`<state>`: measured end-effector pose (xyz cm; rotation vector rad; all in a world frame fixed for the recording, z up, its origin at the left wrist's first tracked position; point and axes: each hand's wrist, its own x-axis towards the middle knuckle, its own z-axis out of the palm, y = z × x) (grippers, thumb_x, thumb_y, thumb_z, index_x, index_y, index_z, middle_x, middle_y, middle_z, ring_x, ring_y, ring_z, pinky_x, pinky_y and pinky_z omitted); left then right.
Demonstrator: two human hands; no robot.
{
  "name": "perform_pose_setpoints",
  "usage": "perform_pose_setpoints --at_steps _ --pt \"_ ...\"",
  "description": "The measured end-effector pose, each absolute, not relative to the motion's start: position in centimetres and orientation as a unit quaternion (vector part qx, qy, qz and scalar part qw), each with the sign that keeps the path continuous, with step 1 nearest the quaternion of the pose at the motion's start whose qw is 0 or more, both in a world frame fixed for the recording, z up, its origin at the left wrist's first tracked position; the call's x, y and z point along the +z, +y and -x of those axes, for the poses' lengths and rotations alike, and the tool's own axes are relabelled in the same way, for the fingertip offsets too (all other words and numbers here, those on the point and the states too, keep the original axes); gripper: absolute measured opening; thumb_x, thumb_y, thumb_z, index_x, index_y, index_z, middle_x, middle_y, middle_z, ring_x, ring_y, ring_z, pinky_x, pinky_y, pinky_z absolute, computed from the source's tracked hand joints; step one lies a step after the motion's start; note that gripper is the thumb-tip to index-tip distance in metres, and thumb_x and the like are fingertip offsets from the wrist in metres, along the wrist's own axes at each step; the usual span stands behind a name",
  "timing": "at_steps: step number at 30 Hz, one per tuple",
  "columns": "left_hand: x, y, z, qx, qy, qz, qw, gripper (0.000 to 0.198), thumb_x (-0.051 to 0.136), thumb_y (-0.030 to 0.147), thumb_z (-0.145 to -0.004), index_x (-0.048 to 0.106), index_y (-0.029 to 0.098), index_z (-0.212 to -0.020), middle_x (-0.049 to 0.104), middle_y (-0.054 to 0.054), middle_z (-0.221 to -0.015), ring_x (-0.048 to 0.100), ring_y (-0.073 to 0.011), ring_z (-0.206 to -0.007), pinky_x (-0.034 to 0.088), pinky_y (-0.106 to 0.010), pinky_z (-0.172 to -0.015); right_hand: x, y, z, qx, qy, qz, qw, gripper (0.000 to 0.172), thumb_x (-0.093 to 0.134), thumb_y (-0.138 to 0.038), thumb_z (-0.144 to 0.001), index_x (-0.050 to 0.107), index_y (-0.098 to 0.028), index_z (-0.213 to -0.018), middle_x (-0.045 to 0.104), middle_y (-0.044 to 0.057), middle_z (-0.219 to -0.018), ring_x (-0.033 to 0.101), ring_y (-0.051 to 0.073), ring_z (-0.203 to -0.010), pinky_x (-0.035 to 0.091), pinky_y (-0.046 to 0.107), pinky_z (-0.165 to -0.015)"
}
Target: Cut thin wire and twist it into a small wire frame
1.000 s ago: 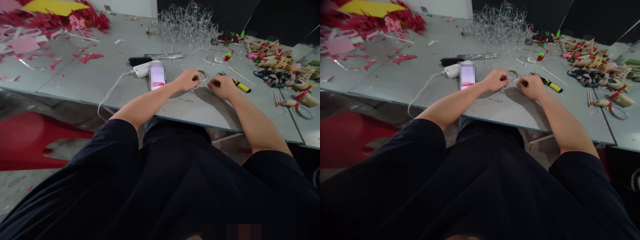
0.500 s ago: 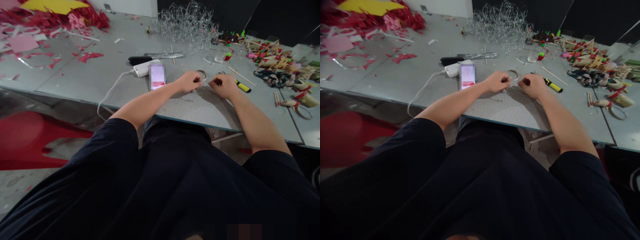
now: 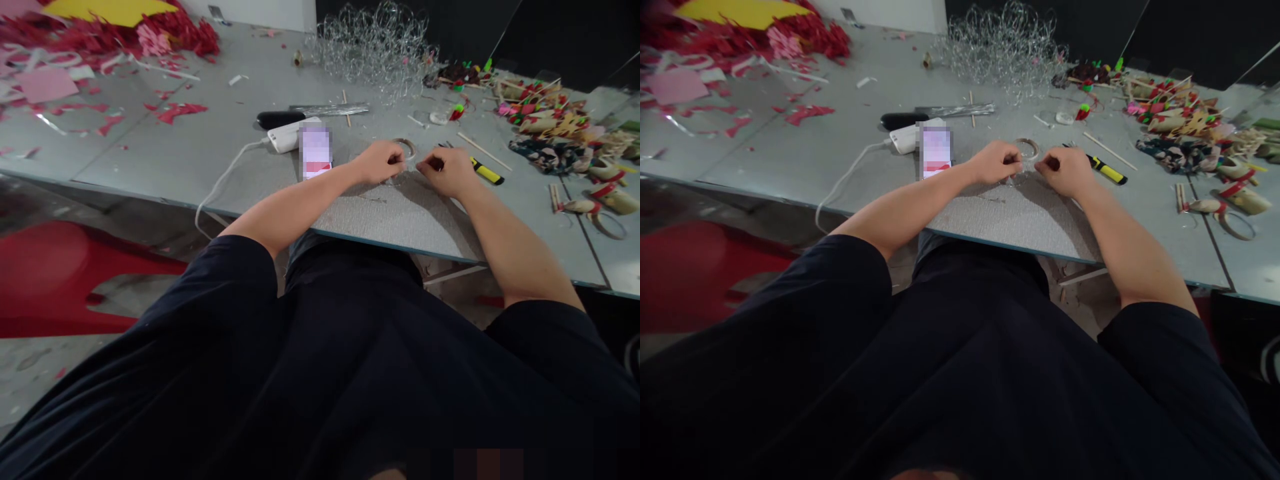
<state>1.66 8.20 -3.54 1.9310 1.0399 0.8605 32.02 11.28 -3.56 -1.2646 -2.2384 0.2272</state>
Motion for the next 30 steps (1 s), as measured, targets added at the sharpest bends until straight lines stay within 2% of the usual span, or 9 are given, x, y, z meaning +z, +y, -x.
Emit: perform_pose_setpoints --at_steps 6,12,15,18,24,30 --pt "-3.4 8.0 -1.7 0.345 0.397 -0.759 0.384 0.035 0.078 0.016 -0.114 0.072 0.027 -0.082 0.078 -0.006 -0.084 0.067 -0.0202 -0.072 0.061 -0.043 -0.087 -3.8 11.9 -32.7 0.079 -0.829 0.480 0.277 0.056 0.086 -0.087 -0.110 0.078 -0.035 -0.090 0.084 0.012 -0.094 0.078 0.040 -0.097 0.061 0.061 -0.096" --pt "-3.4 7.9 -1.8 0.350 0.405 -0.750 0.389 0.036 0.084 0.014 -0.111 0.072 0.026 -0.080 0.078 -0.006 -0.085 0.066 -0.0189 -0.072 0.062 -0.041 -0.091 -3.5 11.4 -32.4 0.107 -0.835 0.469 0.266 0.059 0.085 -0.090 -0.112 0.077 -0.034 -0.096 0.080 0.010 -0.088 0.069 0.035 -0.094 0.058 0.058 -0.099" --pt "-3.5 8.0 -1.8 0.352 0.400 -0.752 0.389 0.034 0.082 0.012 -0.111 0.072 0.026 -0.081 0.078 -0.006 -0.085 0.066 -0.0181 -0.072 0.062 -0.040 -0.089 -3.6 11.1 -32.2 0.106 -0.849 0.451 0.253 0.058 0.081 -0.088 -0.113 0.078 -0.033 -0.096 0.081 0.010 -0.090 0.067 0.032 -0.089 0.057 0.056 -0.093" --pt "-3.2 7.9 -1.8 0.333 0.399 -0.770 0.370 0.031 0.078 0.012 -0.111 0.071 0.025 -0.084 0.078 -0.005 -0.085 0.068 -0.0185 -0.072 0.061 -0.040 -0.088 -3.6 10.9 -31.9 0.093 -0.851 0.457 0.241 0.059 0.079 -0.090 -0.112 0.079 -0.034 -0.094 0.080 0.009 -0.089 0.070 0.034 -0.088 0.056 0.055 -0.086" --pt "-2.7 7.6 -1.8 0.312 0.406 -0.789 0.339 0.027 0.077 0.013 -0.109 0.071 0.023 -0.085 0.077 -0.005 -0.084 0.070 -0.0179 -0.074 0.060 -0.037 -0.090 -3.1 10.5 -31.6 0.070 -0.854 0.465 0.222 0.061 0.075 -0.088 -0.118 0.084 -0.031 -0.100 0.085 0.010 -0.093 0.073 0.032 -0.092 0.057 0.051 -0.086" --pt "-3.2 7.9 -1.9 0.316 0.397 -0.783 0.359 0.026 0.079 0.013 -0.107 0.072 0.023 -0.085 0.077 -0.006 -0.084 0.069 -0.0187 -0.075 0.059 -0.038 -0.088 -2.6 9.7 -31.0 0.063 -0.842 0.480 0.236 0.062 0.075 -0.092 -0.117 0.089 -0.034 -0.103 0.083 0.011 -0.087 0.080 0.039 -0.094 0.061 0.057 -0.087"
